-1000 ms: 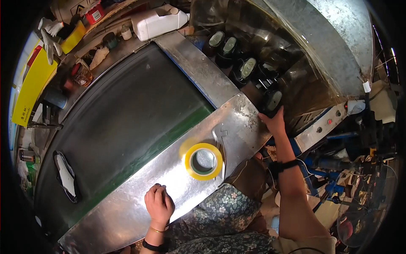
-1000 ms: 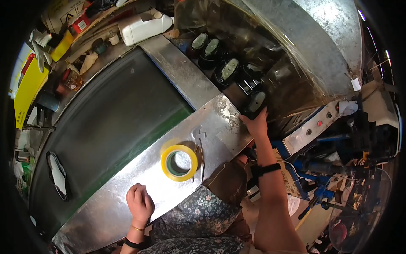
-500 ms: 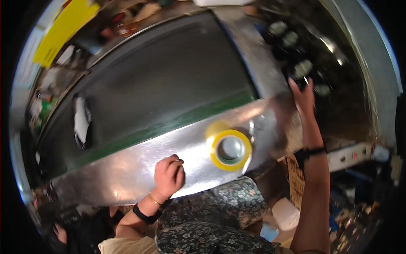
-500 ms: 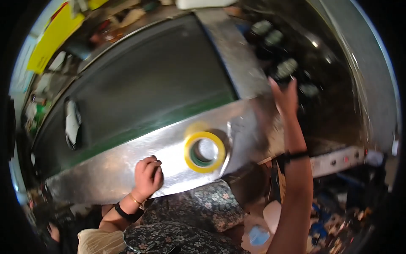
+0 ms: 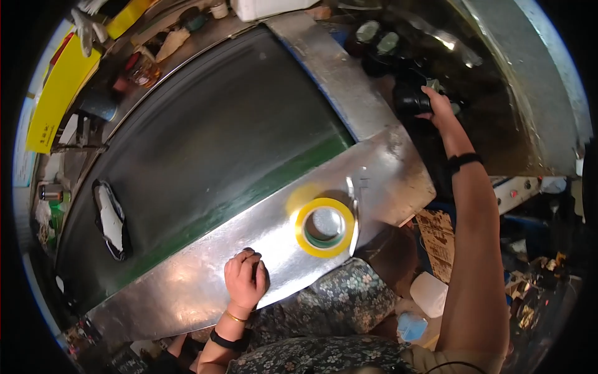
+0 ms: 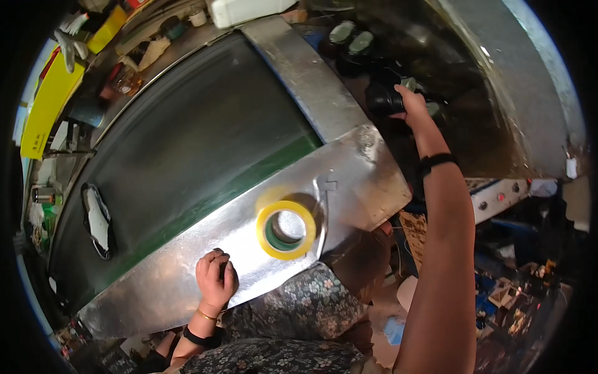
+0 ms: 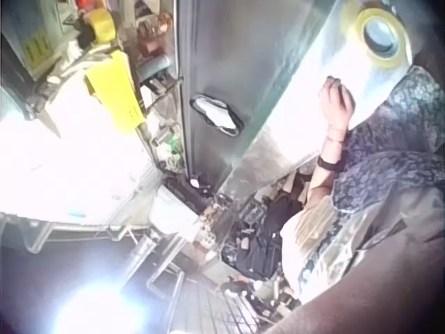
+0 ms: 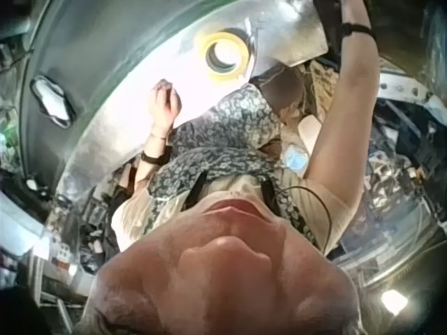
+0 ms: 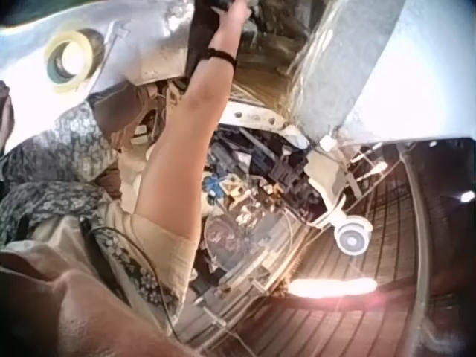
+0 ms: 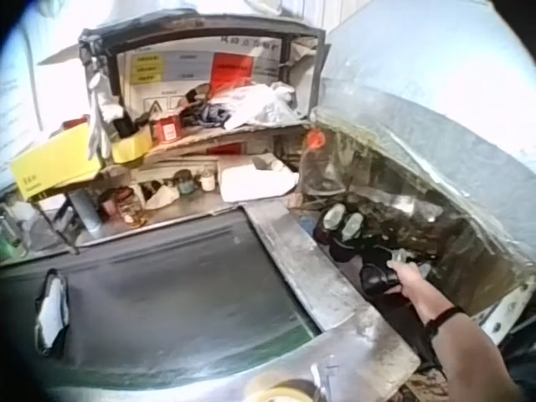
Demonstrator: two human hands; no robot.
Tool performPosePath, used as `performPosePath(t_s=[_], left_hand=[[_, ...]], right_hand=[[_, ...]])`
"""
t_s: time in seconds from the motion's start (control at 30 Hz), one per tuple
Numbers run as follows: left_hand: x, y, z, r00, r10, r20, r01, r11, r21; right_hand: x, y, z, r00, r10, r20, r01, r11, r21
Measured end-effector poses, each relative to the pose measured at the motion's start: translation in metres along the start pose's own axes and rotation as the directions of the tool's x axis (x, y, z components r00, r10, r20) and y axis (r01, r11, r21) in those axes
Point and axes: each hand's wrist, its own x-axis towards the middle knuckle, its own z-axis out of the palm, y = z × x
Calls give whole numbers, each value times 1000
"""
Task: Assembling and checking shoe components on a factory conveyor belt.
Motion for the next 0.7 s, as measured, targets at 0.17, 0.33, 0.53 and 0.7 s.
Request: performPosePath(t_s=[0.17,0.33,0.53,0.7], left_hand=[[-7,0,-15,999,12,48,-9,997,-71],[-1,50,-55,959,255,-120,-282,885,-369],[28,256,-120,629,777,21,-665,551,-505],[-49,213,-68,717,577,391,264,293,-919]], right_hand=[[-175,6,-65,955,92,284,-164,956,243],[-389,-44,-101,910,-236,342,269,962,-52],[-530,-62,-105,684,-101,723,44,994,97],[-590,91,-51,656,-696,293,716,697,52]])
